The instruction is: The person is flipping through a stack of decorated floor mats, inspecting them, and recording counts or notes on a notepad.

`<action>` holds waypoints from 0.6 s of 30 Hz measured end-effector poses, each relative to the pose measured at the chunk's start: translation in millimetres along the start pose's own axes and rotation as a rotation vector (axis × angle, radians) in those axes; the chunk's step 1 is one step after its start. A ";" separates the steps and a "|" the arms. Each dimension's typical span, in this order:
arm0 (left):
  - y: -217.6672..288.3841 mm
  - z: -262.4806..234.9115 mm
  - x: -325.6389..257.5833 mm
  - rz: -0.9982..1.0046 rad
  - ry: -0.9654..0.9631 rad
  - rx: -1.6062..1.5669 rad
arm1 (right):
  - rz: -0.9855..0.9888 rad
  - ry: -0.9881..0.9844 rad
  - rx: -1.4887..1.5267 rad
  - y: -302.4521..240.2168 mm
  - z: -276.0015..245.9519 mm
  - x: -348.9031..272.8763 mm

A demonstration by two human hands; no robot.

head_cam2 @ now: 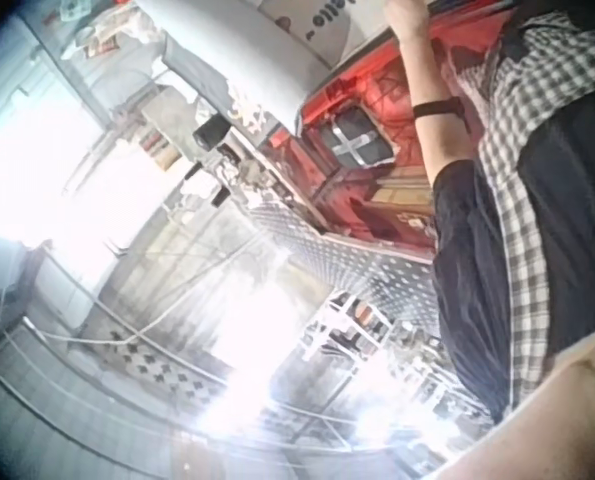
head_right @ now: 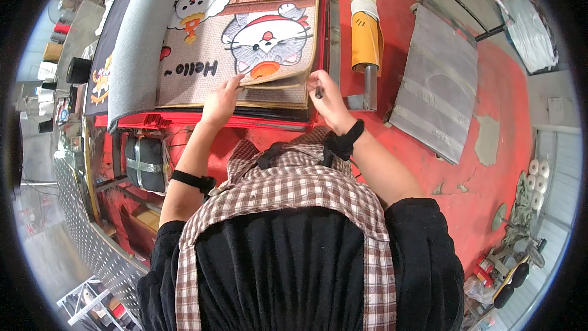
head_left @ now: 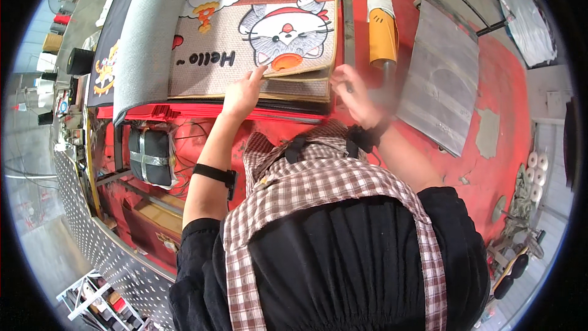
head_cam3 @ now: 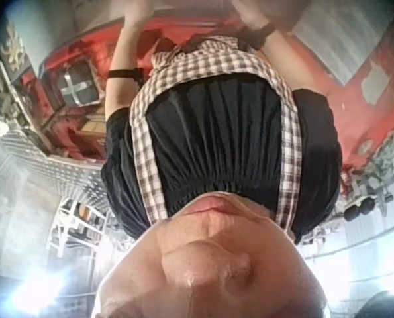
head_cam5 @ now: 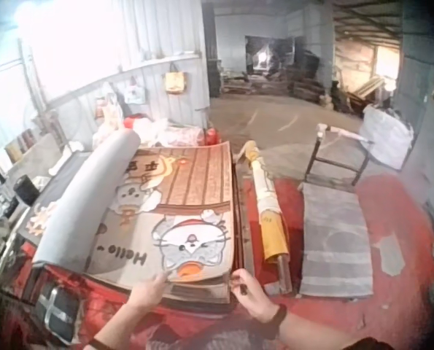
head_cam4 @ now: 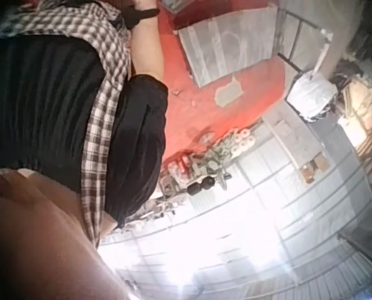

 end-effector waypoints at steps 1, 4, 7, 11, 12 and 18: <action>2.8 0.5 -1.9 0.005 -0.007 -0.049 | 0.013 -0.049 -0.025 -3.2 -3.1 -1.8; 3.3 7.0 -10.5 0.062 0.055 -0.066 | 0.055 -0.077 -0.005 -13.1 4.0 -3.6; 8.9 12.7 -17.1 0.106 0.144 -0.052 | 0.104 -0.013 0.080 -23.1 7.2 -0.5; 32.3 14.7 -19.4 0.186 0.235 0.037 | 0.078 -0.091 0.278 -39.9 20.6 12.3; 36.0 15.5 -19.3 0.202 0.264 0.085 | 0.060 -0.134 0.310 -44.0 26.4 13.9; 21.3 26.8 -7.5 0.185 0.239 0.100 | 0.081 -0.067 0.298 -33.9 15.2 16.1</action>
Point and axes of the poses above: each hand's wrist, its own x-axis towards the middle knuckle, its own z-axis out of the palm, y = z × x, the point moved 5 cm from there along x, towards the middle knuckle, and after that the axes turned 8 degrees about -y, right-handed, at the moved point
